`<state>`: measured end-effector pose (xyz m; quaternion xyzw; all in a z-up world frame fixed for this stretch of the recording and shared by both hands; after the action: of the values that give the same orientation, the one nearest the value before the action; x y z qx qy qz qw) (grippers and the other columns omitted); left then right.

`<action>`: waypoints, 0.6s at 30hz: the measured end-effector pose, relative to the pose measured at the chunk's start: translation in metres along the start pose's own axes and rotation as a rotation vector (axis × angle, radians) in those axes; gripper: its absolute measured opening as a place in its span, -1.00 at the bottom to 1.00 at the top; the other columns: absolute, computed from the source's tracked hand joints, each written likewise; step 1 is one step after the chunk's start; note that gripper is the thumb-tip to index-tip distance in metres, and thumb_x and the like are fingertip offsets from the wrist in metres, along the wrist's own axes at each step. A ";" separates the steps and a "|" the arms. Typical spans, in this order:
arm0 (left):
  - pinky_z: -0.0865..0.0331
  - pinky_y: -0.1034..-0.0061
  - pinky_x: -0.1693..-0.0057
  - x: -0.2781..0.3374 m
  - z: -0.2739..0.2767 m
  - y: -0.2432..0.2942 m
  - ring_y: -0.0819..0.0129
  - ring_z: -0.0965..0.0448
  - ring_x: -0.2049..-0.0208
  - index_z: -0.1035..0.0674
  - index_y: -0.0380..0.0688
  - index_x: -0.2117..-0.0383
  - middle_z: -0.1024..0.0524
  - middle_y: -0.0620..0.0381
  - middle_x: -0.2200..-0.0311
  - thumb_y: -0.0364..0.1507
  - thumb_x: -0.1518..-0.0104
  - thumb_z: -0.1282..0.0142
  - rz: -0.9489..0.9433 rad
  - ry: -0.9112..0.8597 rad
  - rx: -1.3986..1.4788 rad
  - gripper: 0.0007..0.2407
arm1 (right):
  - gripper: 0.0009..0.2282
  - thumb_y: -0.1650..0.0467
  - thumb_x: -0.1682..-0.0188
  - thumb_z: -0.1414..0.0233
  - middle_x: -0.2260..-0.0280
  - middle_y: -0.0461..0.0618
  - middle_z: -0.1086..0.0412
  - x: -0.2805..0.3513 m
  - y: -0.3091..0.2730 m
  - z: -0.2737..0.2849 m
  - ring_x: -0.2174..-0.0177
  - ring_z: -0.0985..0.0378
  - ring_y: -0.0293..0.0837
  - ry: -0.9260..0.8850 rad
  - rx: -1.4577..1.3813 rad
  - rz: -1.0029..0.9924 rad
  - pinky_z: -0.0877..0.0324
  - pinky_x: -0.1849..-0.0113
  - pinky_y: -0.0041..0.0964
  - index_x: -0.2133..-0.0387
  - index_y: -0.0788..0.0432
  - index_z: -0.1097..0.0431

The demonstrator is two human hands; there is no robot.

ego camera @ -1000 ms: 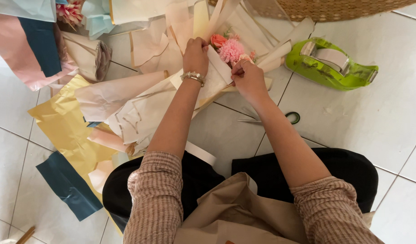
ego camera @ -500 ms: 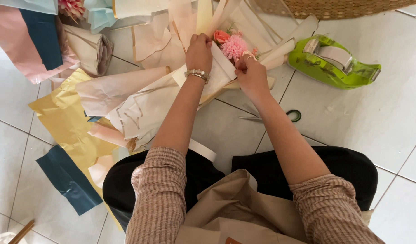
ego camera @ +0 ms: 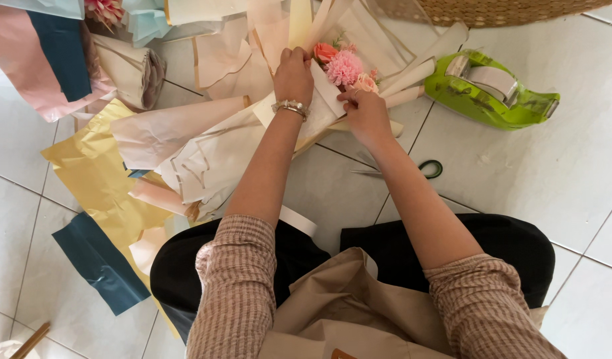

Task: The person wraps a bouquet of pink and orange flowers in white and tan paper. They cut a strip of white tape with shears, apply it to the paper, and press the edges down by hand to secure the arrangement.

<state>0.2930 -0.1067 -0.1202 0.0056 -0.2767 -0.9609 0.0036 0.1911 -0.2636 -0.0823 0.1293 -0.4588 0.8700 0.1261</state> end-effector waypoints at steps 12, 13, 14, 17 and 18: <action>-0.28 0.16 0.38 0.002 -0.004 -0.001 0.04 -0.46 0.52 -0.41 -0.03 0.45 -0.35 0.10 0.37 -0.47 -0.09 0.07 0.011 0.038 -0.036 -0.99 | -0.70 0.55 0.16 0.17 0.28 -0.06 -0.48 0.003 0.003 0.002 0.27 -0.45 -0.15 0.084 -0.080 0.005 -0.29 0.20 -0.38 0.31 0.05 -0.51; -0.28 0.16 0.38 0.002 -0.005 -0.001 0.04 -0.46 0.52 -0.41 -0.03 0.45 -0.35 0.10 0.37 -0.47 -0.09 0.07 0.011 0.039 -0.036 -0.99 | -0.70 0.55 0.16 0.17 0.28 -0.06 -0.48 0.004 0.000 0.004 0.27 -0.45 -0.15 0.083 -0.080 0.005 -0.29 0.20 -0.38 0.31 0.05 -0.51; -0.27 0.16 0.38 0.002 -0.005 -0.001 0.04 -0.46 0.54 -0.40 -0.03 0.46 -0.35 0.10 0.38 -0.48 -0.09 0.08 0.005 0.049 -0.030 -0.98 | -0.68 0.56 0.17 0.19 0.39 -0.13 -0.43 0.006 -0.002 0.006 0.36 -0.39 -0.19 0.075 -0.097 0.009 -0.25 0.27 -0.41 0.30 0.06 -0.51; -0.26 0.16 0.38 0.003 -0.003 -0.001 0.04 -0.46 0.54 -0.40 -0.02 0.47 -0.35 0.11 0.39 -0.48 -0.09 0.09 0.018 0.055 -0.007 -0.97 | -0.66 0.59 0.18 0.21 0.55 -0.21 -0.33 0.011 -0.008 0.011 0.48 -0.28 -0.28 0.066 -0.166 -0.012 -0.18 0.38 -0.47 0.31 0.08 -0.51; -0.26 0.16 0.37 0.003 -0.003 0.000 0.03 -0.46 0.52 -0.40 -0.01 0.47 -0.36 0.11 0.39 -0.48 -0.09 0.10 0.034 0.050 0.012 -0.97 | -0.67 0.60 0.18 0.21 0.58 -0.23 -0.28 0.012 -0.009 0.014 0.52 -0.24 -0.33 0.069 -0.217 -0.037 -0.15 0.41 -0.50 0.33 0.08 -0.51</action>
<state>0.2896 -0.1081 -0.1224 0.0248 -0.2822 -0.9587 0.0266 0.1841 -0.2688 -0.0640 0.0934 -0.5431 0.8167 0.1711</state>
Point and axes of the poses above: each hand's wrist, its own x-axis away from the middle knuckle, its own z-axis out of the back of the hand, y = z × x, the point moved 5 cm from there along -x, towards the middle knuckle
